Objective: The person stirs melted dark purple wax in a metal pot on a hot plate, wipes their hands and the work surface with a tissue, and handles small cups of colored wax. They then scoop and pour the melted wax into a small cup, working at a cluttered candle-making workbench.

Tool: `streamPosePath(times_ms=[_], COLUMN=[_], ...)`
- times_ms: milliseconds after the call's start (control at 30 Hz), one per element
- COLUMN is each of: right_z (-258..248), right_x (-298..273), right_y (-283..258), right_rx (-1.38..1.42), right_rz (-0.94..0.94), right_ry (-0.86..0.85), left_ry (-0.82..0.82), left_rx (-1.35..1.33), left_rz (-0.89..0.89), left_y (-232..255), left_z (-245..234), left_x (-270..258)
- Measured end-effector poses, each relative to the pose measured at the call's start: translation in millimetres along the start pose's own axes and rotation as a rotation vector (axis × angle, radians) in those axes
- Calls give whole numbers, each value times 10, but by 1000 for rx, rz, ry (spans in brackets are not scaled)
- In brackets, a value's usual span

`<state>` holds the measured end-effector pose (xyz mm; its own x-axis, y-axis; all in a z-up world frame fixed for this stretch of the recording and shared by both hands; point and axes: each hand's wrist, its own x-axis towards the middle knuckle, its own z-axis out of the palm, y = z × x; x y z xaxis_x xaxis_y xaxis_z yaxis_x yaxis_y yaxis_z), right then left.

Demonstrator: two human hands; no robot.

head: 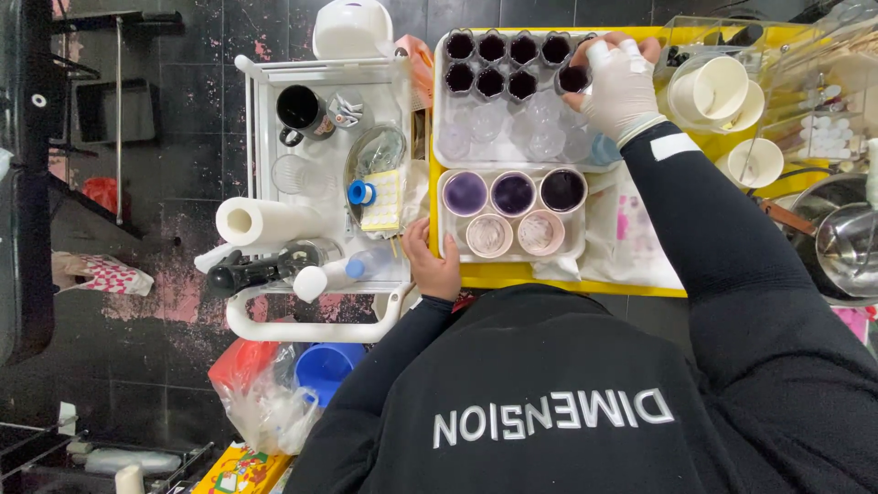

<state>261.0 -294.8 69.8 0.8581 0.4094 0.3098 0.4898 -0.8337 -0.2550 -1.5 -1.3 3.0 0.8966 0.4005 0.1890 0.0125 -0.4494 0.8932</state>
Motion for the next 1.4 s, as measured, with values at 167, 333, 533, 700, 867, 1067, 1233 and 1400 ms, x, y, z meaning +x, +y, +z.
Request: streamPosePath(times_ms=[167, 333, 533, 700, 867, 1067, 1233, 1400], right_z=[-7, 3, 77, 60, 73, 138, 135, 120], right_x=[4, 37, 62, 130, 153, 138, 153, 172], right_y=[-17, -26, 1, -37, -66, -89, -116, -160], right_rx=[17, 49, 41, 82, 111, 99, 76, 55], right_rz=[15, 35, 73, 98, 161, 175, 163, 195], right_ry=[7, -36, -45, -103, -126, -137, -139, -110], left_ry=[26, 23, 20, 0, 3, 6, -4, 2], left_rx=[37, 70, 59, 49, 11, 8, 13, 30], left_rz=[21, 37, 17, -6, -14, 6, 6, 13], left_y=[0, 13, -11, -23, 2, 7, -1, 45], left_z=[6, 1, 9, 10, 13, 12, 11, -2], left_x=[-6, 1, -3, -5, 7, 7, 11, 20])
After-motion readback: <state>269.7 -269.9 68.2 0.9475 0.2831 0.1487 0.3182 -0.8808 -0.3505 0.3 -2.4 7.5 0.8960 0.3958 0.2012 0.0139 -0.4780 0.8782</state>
